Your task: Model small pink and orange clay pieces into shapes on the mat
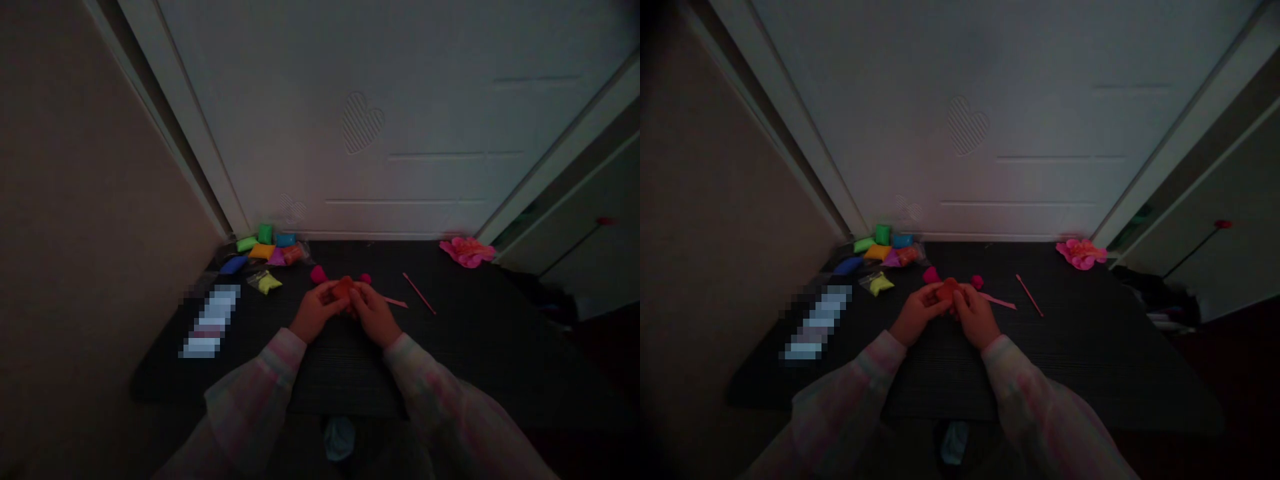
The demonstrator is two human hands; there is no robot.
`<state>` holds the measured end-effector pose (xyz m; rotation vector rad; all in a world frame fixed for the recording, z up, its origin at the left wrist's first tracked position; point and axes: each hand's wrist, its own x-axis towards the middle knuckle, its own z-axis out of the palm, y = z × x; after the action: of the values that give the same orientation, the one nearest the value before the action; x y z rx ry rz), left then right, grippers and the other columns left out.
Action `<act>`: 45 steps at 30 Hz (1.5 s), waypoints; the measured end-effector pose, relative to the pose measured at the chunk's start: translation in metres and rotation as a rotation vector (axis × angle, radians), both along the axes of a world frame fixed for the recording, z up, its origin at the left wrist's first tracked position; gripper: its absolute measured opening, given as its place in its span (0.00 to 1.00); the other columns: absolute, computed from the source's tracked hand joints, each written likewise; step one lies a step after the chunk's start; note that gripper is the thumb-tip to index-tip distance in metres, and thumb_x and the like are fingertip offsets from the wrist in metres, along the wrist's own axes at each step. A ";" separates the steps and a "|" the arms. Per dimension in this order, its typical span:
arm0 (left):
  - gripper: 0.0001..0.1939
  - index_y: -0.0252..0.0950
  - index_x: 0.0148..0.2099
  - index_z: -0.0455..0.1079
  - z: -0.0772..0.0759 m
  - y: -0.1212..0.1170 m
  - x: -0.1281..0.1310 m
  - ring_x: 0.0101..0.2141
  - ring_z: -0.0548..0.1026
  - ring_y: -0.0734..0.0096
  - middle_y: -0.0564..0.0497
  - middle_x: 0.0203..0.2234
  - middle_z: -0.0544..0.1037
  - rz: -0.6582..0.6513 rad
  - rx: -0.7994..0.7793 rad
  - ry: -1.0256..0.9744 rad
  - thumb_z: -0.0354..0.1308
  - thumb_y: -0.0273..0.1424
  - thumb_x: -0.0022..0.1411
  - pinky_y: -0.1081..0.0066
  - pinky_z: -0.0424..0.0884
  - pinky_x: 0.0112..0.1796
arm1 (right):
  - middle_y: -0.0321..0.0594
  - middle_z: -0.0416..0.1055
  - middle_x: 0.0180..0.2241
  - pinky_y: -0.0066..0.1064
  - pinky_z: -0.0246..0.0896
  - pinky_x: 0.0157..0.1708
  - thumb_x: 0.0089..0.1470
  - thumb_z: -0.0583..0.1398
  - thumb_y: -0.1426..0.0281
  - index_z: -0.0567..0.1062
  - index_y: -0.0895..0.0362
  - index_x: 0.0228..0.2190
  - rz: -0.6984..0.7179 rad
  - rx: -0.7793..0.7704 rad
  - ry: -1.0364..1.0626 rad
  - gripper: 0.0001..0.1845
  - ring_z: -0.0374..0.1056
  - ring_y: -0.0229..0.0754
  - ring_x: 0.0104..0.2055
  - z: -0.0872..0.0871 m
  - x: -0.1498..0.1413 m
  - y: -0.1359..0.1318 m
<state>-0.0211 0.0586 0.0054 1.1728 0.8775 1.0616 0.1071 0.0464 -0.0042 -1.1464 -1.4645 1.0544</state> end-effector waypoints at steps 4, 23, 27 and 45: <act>0.16 0.31 0.38 0.68 0.000 0.001 -0.001 0.22 0.68 0.78 0.54 0.21 0.72 0.006 0.020 0.015 0.60 0.28 0.43 0.76 0.64 0.26 | 0.31 0.62 0.19 0.25 0.55 0.18 0.51 0.48 0.62 0.66 0.59 0.33 0.074 -0.001 0.047 0.14 0.57 0.31 0.18 0.000 0.000 0.001; 0.11 0.31 0.34 0.66 -0.005 0.002 0.003 0.19 0.68 0.77 0.53 0.19 0.71 0.041 0.063 0.066 0.53 0.34 0.50 0.75 0.64 0.21 | 0.32 0.65 0.17 0.27 0.56 0.22 0.49 0.53 0.65 0.69 0.58 0.27 -0.113 0.087 -0.128 0.10 0.61 0.35 0.19 0.006 0.003 -0.001; 0.12 0.30 0.37 0.66 -0.004 0.001 0.003 0.21 0.69 0.76 0.50 0.24 0.73 0.007 0.025 -0.001 0.53 0.32 0.51 0.73 0.65 0.24 | 0.37 0.69 0.25 0.29 0.59 0.28 0.47 0.54 0.65 0.70 0.57 0.28 -0.228 0.129 -0.135 0.09 0.65 0.38 0.27 0.004 0.004 0.002; 0.14 0.32 0.35 0.67 -0.002 -0.003 0.009 0.29 0.71 0.73 0.49 0.26 0.72 0.002 -0.404 -0.478 0.53 0.37 0.51 0.72 0.65 0.32 | 0.41 0.71 0.33 0.41 0.52 0.41 0.47 0.54 0.72 0.71 0.55 0.33 -0.134 0.409 -0.445 0.09 0.64 0.45 0.38 0.000 -0.016 -0.011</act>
<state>-0.0124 0.0555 0.0029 0.5471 0.6693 1.0454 0.0907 0.0355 -0.0046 -1.1995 -1.8134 0.3869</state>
